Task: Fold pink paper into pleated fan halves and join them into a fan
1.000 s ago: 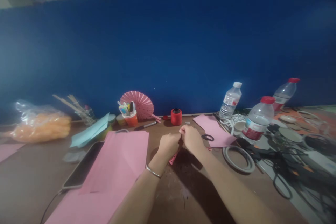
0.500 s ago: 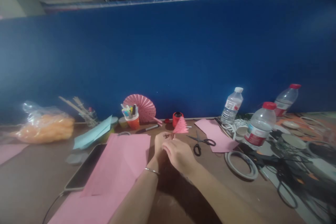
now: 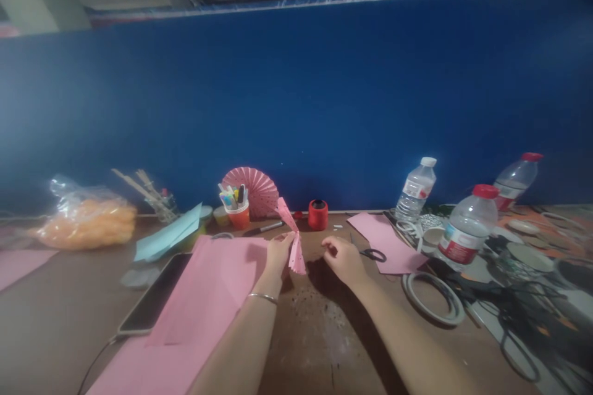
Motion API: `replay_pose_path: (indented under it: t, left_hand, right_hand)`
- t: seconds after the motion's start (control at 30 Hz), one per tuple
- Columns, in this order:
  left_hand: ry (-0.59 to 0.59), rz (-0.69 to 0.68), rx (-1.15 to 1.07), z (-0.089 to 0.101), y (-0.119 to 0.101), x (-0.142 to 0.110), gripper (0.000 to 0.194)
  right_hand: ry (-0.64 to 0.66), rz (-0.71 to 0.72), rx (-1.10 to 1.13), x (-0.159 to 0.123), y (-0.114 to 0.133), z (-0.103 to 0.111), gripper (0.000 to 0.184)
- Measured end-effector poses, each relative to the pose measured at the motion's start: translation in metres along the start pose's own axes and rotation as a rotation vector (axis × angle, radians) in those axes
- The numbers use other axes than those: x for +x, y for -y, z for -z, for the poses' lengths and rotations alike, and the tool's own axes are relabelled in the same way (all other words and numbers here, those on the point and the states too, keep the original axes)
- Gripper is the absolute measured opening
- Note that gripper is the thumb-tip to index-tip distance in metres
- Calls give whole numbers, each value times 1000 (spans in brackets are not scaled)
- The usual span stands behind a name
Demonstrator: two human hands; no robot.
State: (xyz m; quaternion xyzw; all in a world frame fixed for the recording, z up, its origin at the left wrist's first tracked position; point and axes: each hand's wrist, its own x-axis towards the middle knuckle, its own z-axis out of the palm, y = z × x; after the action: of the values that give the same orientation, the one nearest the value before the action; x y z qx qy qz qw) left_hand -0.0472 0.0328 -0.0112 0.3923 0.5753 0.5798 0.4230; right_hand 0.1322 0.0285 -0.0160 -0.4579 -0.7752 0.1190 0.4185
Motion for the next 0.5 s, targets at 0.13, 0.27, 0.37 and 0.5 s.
replay_pose_path:
  t: [0.13, 0.27, 0.37, 0.5]
  left_hand:
    - [152, 51, -79, -2, -4, -1, 26]
    - [372, 119, -161, -5, -4, -3, 29]
    - [522, 155, -235, -7, -2, -6, 30]
    - [638, 183, -326, -10, 2, -9, 26]
  right_hand:
    - [6, -155, -76, 3, -7, -1, 17]
    - [-122, -97, 31, 6, -3, 0, 17]
    - [-142, -98, 340, 9, 4, 1, 19]
    - [-48, -81, 653, 10, 12, -2, 23]
